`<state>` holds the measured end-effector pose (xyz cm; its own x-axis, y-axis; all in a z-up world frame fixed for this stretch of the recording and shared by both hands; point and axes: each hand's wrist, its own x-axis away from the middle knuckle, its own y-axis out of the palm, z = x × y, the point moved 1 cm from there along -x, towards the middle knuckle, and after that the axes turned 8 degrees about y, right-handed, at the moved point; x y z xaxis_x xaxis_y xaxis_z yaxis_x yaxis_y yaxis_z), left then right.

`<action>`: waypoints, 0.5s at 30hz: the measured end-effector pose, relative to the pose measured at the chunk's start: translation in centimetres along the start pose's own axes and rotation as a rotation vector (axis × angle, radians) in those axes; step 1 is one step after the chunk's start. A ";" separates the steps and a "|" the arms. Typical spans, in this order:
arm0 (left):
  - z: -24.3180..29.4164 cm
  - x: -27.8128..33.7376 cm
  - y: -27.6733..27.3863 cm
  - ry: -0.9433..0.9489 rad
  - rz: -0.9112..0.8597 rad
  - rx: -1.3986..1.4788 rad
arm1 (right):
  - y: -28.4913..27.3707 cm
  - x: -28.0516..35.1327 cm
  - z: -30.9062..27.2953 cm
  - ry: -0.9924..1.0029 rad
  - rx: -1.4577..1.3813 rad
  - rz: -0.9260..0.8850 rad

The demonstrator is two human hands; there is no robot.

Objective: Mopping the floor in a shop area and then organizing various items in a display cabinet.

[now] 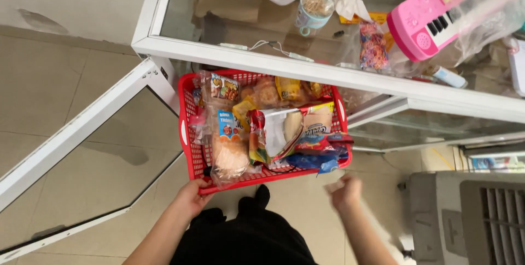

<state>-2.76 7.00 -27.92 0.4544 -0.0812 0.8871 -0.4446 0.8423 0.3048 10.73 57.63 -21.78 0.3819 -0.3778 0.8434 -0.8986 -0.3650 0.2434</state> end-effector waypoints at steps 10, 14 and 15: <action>-1.6 1.5 0.5 0.131 0.111 -0.022 | 12.9 6.2 9.1 0.519 -0.050 -0.374; -3.5 1.5 -0.6 0.145 0.063 0.074 | 11.7 4.0 9.9 0.499 -0.079 -0.318; -4.2 1.2 -1.2 0.141 0.011 0.099 | 11.1 3.9 10.1 0.485 -0.095 -0.331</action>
<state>1.54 8.15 -28.67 0.5497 0.0097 0.8353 -0.5211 0.7855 0.3338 4.36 43.53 -20.63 0.5230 0.1835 0.8323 -0.7724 -0.3109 0.5539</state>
